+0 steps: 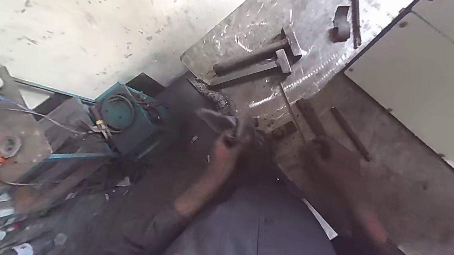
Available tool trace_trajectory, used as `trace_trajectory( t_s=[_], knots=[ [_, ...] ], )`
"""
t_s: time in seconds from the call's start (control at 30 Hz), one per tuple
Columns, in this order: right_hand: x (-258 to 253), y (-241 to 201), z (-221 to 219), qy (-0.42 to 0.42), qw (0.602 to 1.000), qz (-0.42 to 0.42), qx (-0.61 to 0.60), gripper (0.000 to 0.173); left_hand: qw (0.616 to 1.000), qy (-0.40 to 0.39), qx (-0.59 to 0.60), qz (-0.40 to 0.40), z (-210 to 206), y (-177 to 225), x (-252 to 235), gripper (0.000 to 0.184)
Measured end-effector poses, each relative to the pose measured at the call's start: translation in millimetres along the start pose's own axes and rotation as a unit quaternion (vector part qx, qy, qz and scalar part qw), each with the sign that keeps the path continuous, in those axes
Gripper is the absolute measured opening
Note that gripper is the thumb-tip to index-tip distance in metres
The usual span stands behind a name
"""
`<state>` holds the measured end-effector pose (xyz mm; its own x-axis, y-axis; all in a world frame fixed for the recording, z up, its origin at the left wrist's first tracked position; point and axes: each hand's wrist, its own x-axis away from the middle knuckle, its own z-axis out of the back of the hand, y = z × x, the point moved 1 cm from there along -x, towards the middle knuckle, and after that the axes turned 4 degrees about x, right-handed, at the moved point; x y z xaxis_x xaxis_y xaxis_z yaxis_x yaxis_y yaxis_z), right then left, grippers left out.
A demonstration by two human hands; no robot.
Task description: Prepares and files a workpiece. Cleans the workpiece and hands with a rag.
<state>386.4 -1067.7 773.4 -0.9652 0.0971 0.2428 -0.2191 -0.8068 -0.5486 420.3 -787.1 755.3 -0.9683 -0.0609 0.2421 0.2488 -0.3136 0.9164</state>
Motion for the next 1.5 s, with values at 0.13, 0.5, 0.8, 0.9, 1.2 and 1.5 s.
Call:
trace_trajectory(
  t_s=[0.13, 0.5, 0.8, 0.9, 1.2, 1.5],
  knots=[
    [-3, -6, -1, -0.054, 0.998, -0.024, 0.029, 0.042, 0.982, -0.079, -0.108, -0.130, -25, -36, 0, 0.052],
    [21, 2, -10, -0.049, 0.998, -0.001, 0.031, 0.036, 0.859, -0.058, -0.334, -0.384, -31, -43, -2, 0.036],
    [43, 9, -7, -0.045, 0.998, 0.030, 0.033, 0.038, 0.903, -0.050, -0.258, -0.341, -9, -39, 2, 0.035],
    [51, 14, -13, -0.031, 0.999, 0.030, 0.017, 0.040, 0.911, -0.046, -0.249, -0.325, -8, -48, 12, 0.036],
    [59, 19, -23, -0.035, 0.998, 0.027, 0.033, 0.038, 0.878, -0.007, -0.295, -0.377, -13, -51, 20, 0.036],
    [47, 19, -24, 0.045, 0.992, -0.072, 0.094, 0.040, 0.999, -0.033, 0.033, -0.001, -10, -29, 21, 0.022]
  ],
)
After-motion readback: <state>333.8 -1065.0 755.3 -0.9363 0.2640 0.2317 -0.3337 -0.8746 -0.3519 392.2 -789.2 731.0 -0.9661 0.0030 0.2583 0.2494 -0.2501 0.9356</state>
